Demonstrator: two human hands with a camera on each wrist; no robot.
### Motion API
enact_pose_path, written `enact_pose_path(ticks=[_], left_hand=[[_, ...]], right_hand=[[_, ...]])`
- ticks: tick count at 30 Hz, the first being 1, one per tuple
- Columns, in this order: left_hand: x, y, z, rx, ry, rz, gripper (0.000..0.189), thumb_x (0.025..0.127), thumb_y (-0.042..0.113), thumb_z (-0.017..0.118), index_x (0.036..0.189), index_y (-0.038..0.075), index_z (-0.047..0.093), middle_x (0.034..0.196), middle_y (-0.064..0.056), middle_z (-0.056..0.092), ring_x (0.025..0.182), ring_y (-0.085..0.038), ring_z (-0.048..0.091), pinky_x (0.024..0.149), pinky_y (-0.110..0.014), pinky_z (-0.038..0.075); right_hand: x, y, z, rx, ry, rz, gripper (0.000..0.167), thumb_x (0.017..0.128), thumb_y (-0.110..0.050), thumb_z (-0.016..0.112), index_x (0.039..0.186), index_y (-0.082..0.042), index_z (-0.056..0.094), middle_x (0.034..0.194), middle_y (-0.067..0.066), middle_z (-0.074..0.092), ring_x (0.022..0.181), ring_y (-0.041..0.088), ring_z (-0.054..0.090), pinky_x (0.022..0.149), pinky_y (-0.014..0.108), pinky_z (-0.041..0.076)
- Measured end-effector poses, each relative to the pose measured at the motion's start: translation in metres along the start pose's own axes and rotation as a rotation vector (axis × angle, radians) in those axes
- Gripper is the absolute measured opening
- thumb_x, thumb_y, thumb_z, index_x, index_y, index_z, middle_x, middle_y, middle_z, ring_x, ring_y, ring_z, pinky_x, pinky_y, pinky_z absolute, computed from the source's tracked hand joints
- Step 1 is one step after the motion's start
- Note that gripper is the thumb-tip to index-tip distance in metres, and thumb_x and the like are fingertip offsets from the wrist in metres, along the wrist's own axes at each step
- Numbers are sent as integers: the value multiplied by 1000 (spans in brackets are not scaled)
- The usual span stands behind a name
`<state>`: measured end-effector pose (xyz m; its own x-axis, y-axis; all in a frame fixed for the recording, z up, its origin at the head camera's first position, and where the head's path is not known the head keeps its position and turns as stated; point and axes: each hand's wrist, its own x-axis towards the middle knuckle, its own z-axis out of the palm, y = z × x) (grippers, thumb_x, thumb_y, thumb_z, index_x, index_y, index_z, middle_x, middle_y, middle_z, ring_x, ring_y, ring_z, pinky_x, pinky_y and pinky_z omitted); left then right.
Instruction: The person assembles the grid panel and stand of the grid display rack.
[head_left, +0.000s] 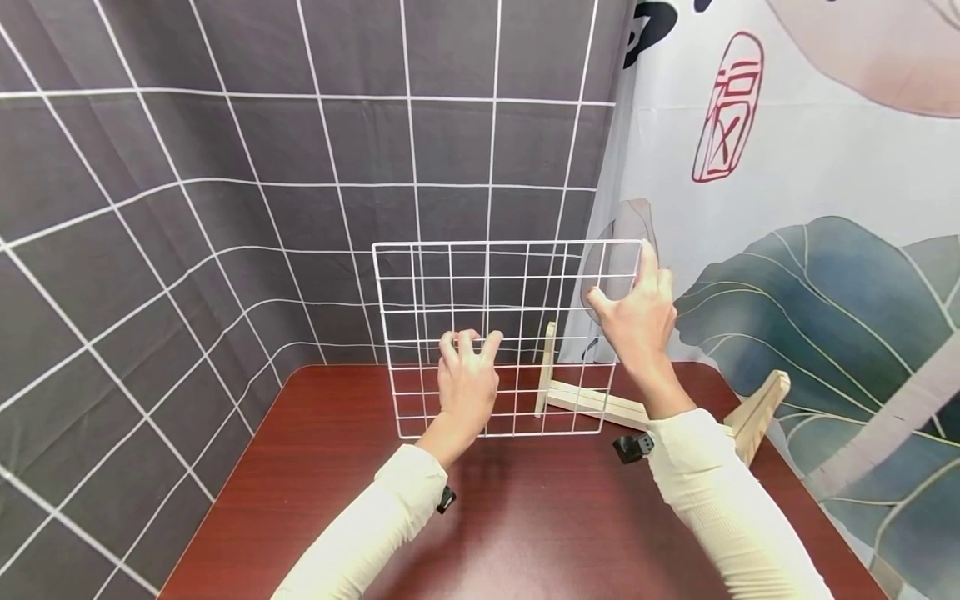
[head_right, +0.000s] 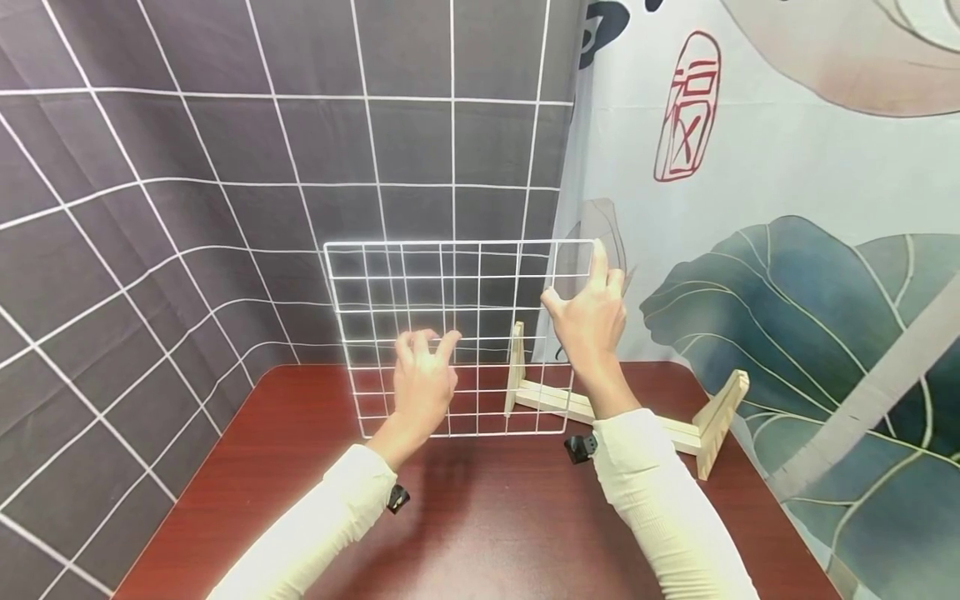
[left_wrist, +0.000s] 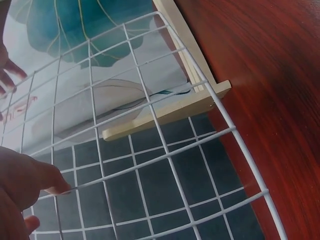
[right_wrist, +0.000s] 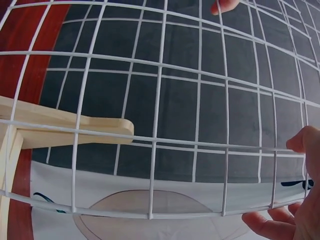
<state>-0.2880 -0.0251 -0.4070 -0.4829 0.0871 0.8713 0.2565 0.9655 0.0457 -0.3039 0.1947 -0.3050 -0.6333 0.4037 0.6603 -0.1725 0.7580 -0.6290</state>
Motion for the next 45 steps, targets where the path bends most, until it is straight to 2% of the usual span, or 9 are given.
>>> enact_pose_path(ticks=[4,13,21,25,30,33,36,41,45], left_hand=[[1,1,4,7,28,-12,42,74,2,73,109,23,67,104,-9,63,106,-34,57,61,-34,54],[0,-3,6,-5,32,-4,45,67,6,80,107,23,69,102,-9,63,104,-33,57,66,-35,55],[0,-5,6,-13,45,19,44,69,6,80,107,24,69,102,-8,64,103,-32,58,70,-32,56],[1,-8,7,-25,48,19,45,69,6,81,108,24,68,103,-7,64,105,-31,57,69,-33,57],[2,-10,8,-43,48,19,48,68,7,84,110,24,67,106,-7,64,109,-32,56,71,-33,57],[3,-12,7,-47,37,13,50,68,9,87,112,24,67,107,-7,62,111,-32,54,74,-34,58],[4,-14,5,-51,27,9,52,68,11,88,113,23,66,108,-6,61,111,-32,53,77,-34,59],[3,-16,2,-66,14,5,52,69,12,88,114,23,65,109,-7,61,112,-33,53,75,-36,60],[2,-17,2,-66,8,6,52,68,12,89,114,24,66,109,-7,62,112,-33,53,75,-36,61]], right_hand=[[0,1,-2,-2,-4,-5,91,73,-29,83,153,-23,40,108,25,54,89,51,57,75,66,49],[-3,5,-1,-4,-38,16,91,75,-31,82,154,-21,38,111,26,54,87,52,58,74,65,50],[-7,7,-2,16,-46,18,91,78,-31,80,156,-22,35,106,21,52,88,43,54,75,61,47],[-7,8,-5,8,-76,3,92,80,-33,81,158,-21,33,107,21,52,87,41,52,74,59,46],[-7,12,-10,42,-102,-67,90,83,-31,80,158,-16,33,109,20,52,90,38,53,74,54,45],[-6,17,-12,90,-114,-107,86,84,-28,79,156,-10,36,112,20,53,95,36,57,79,52,45],[-6,23,-15,120,-132,-108,78,88,-28,75,153,-5,40,118,21,56,100,36,62,86,52,46],[-4,37,-23,123,-192,-73,65,94,-29,67,149,-2,46,131,25,56,113,40,59,96,55,44],[-4,51,-32,81,-257,-29,64,97,-34,62,150,-4,45,143,27,50,126,44,53,104,60,41]])
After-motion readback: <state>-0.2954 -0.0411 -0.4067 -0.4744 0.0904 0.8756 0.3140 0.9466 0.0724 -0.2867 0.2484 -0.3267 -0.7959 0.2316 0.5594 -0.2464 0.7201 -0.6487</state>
